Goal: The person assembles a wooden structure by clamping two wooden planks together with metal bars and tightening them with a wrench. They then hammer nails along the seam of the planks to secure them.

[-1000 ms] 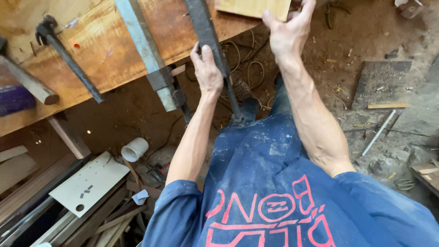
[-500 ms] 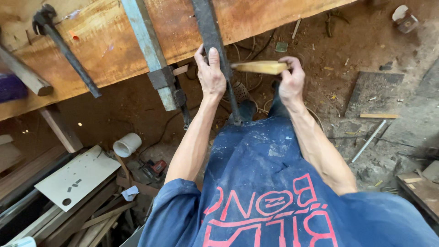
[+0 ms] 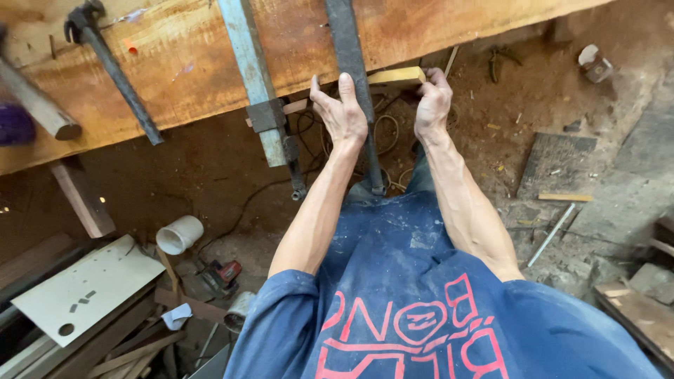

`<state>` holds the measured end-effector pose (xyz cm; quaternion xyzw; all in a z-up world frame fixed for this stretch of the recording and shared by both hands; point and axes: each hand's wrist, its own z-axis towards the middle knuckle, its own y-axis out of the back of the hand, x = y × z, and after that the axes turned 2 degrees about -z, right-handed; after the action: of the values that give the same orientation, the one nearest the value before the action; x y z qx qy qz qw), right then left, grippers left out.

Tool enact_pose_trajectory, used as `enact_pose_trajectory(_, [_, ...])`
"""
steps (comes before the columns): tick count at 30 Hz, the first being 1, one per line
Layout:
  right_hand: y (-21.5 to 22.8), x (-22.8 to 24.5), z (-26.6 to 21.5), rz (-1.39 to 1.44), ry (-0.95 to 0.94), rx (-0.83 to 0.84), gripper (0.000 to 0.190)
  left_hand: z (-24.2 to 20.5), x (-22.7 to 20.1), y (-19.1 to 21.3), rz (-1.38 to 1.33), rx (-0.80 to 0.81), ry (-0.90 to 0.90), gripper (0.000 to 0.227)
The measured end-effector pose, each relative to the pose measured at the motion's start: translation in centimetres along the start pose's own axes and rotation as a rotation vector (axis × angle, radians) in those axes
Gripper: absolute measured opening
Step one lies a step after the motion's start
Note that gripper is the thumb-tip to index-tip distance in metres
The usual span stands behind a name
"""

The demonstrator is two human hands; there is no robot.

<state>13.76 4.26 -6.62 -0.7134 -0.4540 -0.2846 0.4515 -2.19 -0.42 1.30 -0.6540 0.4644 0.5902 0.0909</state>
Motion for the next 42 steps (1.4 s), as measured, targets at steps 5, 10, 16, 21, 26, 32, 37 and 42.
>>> enact_pose_trajectory(5, [0.0, -0.1, 0.8, 0.042, -0.023, 0.013, 0.028, -0.6, -0.2, -0.1, -0.125, -0.035, 0.078, 0.111])
enact_pose_trajectory(10, [0.0, -0.1, 2.2, 0.037, -0.050, 0.013, 0.019, -0.1, 0.7, -1.1, -0.387, -0.066, 0.359, 0.119])
enact_pose_trajectory(16, [-1.5, -2.1, 2.6, 0.161, -0.219, 0.142, 0.034, 1.1, 3.0, -1.5, -0.860, 0.124, 0.463, 0.099])
enact_pose_trajectory(21, [-3.6, -3.2, 2.9, 0.355, -0.334, 0.193, 0.033, 1.6, 2.7, -1.4, -1.080, 0.281, 0.451, 0.036])
enact_pose_trajectory(26, [-1.8, -3.7, 3.3, 0.244, -0.198, 0.194, 0.031, 1.1, 2.4, -2.4, -1.155, 0.262, 0.397, 0.041])
enact_pose_trajectory(32, [-1.5, -5.5, 4.8, 0.187, -0.347, 0.103, 0.038, 0.8, 1.9, -1.2, -1.028, 0.254, 0.415, 0.051])
enact_pose_trajectory(37, [-2.0, -5.5, 3.8, 0.283, -0.357, 0.174, 0.036, 0.0, 1.6, -0.7, -0.894, 0.019, 0.328, 0.084])
enact_pose_trajectory(42, [-3.1, -2.2, 1.1, 0.377, -0.330, 0.339, 0.035, -0.2, 1.2, -0.7, -0.914, 0.067, 0.187, 0.077])
